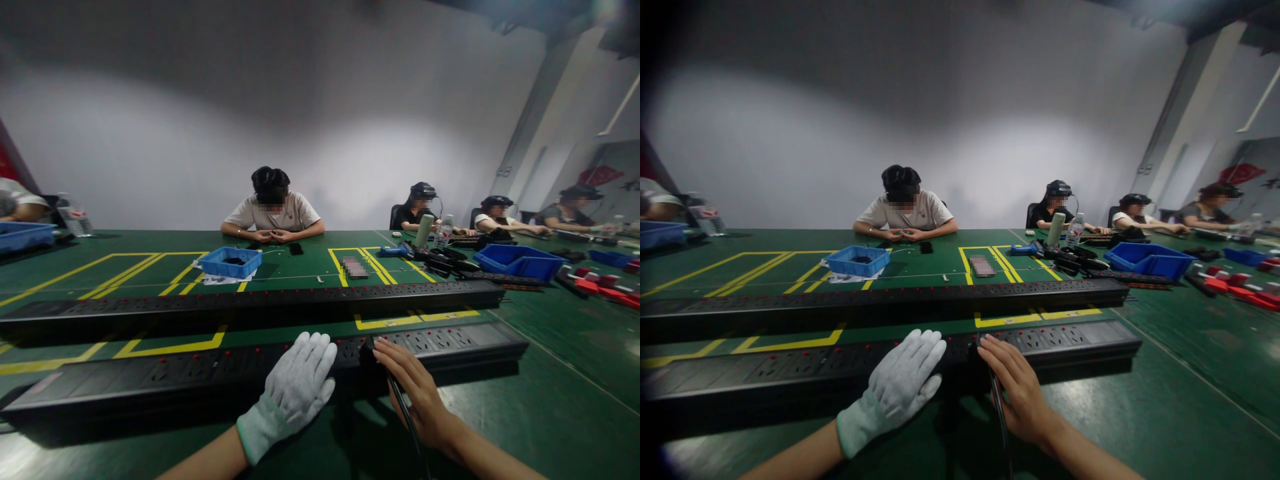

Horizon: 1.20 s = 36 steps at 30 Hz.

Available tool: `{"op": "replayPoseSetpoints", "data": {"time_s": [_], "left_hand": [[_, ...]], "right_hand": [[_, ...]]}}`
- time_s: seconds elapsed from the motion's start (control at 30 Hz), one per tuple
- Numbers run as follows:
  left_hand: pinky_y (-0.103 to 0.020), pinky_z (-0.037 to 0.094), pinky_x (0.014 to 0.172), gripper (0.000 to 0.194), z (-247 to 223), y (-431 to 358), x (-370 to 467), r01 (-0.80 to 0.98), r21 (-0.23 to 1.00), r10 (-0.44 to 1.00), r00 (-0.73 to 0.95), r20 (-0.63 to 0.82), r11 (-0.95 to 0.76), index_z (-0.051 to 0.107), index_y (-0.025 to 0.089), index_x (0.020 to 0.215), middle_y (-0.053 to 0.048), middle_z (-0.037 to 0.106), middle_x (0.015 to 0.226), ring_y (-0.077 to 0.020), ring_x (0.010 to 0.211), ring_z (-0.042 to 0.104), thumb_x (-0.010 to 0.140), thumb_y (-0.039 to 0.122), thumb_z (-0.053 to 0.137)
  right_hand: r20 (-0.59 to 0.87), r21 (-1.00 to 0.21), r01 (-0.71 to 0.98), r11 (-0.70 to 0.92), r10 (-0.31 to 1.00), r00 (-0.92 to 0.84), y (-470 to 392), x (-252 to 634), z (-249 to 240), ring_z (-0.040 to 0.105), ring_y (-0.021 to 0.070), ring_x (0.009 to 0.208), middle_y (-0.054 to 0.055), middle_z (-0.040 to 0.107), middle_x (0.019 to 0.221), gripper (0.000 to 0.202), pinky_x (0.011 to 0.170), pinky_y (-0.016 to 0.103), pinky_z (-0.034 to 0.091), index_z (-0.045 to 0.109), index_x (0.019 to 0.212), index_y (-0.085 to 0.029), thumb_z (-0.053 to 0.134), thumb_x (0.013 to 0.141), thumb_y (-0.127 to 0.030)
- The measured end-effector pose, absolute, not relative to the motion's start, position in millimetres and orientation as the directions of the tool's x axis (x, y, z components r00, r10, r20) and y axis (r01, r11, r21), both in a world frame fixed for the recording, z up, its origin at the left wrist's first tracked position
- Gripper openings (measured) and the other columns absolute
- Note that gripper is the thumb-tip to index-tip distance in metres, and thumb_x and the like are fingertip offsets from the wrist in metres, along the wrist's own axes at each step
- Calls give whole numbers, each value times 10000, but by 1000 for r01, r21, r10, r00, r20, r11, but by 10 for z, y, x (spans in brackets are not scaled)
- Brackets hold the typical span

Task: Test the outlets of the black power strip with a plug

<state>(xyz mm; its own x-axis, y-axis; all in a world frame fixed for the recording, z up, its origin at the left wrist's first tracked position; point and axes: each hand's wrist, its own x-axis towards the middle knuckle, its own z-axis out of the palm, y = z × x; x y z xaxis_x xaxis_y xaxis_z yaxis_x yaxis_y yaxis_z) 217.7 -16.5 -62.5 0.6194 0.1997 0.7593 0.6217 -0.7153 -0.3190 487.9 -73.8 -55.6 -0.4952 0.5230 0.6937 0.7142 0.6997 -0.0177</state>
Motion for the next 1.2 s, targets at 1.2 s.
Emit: {"op": "replayPoseSetpoints", "data": {"time_s": [1.2], "left_hand": [[-469, 378, 1072, 515, -676, -238, 2231, 704, -265, 351, 600, 719, -659, 455, 146, 1403, -146, 523, 1382, -296, 1267, 491, 920, 324, 469]], "right_hand": [[693, -33, 735, 677, 545, -472, -728, 4880, -590, 423, 243, 1363, 113, 487, 1422, 588, 1090, 454, 435, 384, 1451, -183, 396, 876, -58]]}}
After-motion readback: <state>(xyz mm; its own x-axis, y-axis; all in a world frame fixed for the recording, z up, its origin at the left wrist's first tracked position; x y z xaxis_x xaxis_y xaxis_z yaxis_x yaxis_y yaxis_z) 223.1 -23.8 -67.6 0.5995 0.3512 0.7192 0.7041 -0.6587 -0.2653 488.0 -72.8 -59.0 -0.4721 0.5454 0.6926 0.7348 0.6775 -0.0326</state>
